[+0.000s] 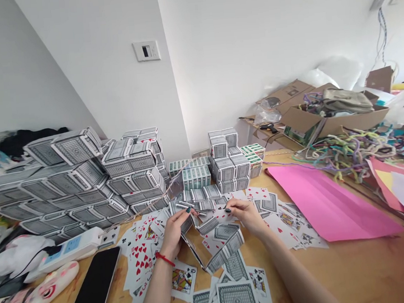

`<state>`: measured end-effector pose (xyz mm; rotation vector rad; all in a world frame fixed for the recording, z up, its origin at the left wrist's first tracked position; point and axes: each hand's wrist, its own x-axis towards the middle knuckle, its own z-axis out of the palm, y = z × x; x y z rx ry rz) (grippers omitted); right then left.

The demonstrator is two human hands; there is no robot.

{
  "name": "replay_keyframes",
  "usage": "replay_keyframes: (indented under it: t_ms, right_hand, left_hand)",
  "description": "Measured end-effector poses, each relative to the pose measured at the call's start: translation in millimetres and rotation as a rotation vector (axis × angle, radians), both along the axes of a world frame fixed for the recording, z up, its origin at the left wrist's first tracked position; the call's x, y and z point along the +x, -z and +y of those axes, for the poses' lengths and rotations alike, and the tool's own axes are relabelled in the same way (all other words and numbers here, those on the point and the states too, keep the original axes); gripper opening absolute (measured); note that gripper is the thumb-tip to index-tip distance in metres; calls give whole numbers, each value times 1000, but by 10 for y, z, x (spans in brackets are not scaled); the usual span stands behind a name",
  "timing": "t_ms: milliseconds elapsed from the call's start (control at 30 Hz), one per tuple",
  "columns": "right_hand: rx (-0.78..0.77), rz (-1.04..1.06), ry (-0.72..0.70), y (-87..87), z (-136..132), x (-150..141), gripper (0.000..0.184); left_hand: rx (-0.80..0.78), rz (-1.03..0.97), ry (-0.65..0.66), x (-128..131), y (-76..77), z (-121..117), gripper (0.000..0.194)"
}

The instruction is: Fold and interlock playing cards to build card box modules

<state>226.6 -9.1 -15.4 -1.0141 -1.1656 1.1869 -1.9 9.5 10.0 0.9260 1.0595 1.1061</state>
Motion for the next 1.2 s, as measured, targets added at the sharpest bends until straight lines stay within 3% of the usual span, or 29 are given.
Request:
replay_keyframes:
  t_ms: [367,1200]
  right_hand:
    - [121,-176,-15,-45,22,50,12]
    - [197,-388,-70,-66,-14,-94,14]
  left_hand:
    - [0,10,36,13,-31,-14,22]
    - [68,126,5,62,64,23,25]
